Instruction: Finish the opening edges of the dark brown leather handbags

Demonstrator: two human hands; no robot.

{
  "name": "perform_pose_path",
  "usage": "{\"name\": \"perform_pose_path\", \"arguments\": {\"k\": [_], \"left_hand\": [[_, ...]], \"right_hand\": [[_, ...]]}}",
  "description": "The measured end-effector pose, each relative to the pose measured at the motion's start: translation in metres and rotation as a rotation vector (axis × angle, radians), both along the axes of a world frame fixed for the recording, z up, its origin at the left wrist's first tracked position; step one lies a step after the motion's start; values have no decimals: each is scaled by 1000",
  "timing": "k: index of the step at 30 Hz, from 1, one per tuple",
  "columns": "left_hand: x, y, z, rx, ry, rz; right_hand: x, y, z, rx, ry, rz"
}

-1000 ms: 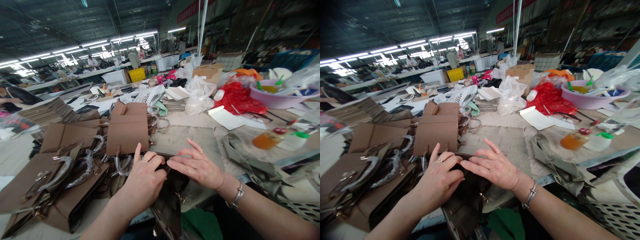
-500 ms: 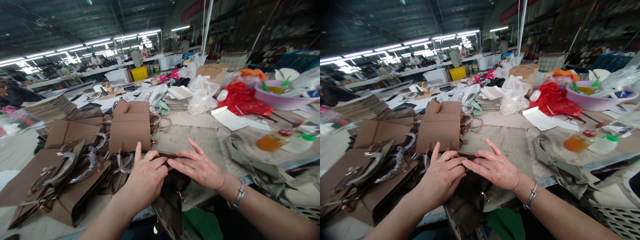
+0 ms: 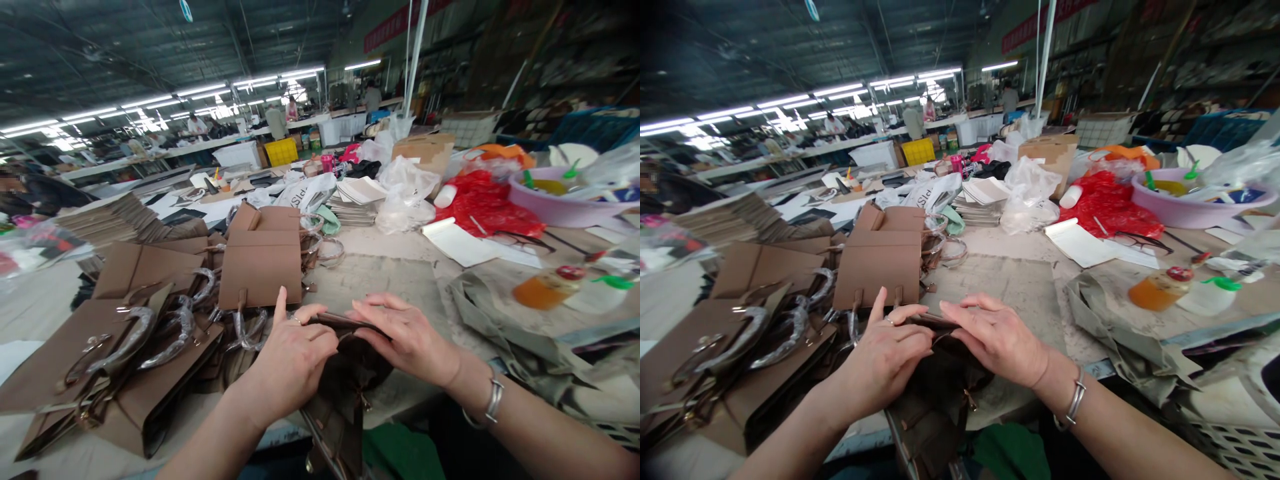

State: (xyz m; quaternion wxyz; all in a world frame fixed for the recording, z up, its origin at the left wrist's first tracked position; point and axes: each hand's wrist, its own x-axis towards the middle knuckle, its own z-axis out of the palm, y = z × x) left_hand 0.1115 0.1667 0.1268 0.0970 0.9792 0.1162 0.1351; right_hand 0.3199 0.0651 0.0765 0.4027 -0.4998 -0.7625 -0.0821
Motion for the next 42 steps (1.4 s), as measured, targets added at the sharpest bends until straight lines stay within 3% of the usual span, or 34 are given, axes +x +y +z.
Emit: {"name": "perform_pose_path", "arguments": {"k": [6,17,24,29,34,42], "left_hand": [[2,-1,4,17,86,-18],[-3,-1,4,15,-44,-109],[-3,2,7,-16,33,-167],[-2,0,5,17,41,-100],[-1,0,-1,65,40,97],[10,8,-10,-142,-16,209]], "right_hand": [[1,-2,6,-25,-21,-30],[-1,-6,20,-78,-203,23],[-2,-6,19,-99,-324,-6],[-10,-4,13,-135,-401,-82],[-13,-6,11,-197,-279,-101],[-5,-6,4,-181,105,65]]}}
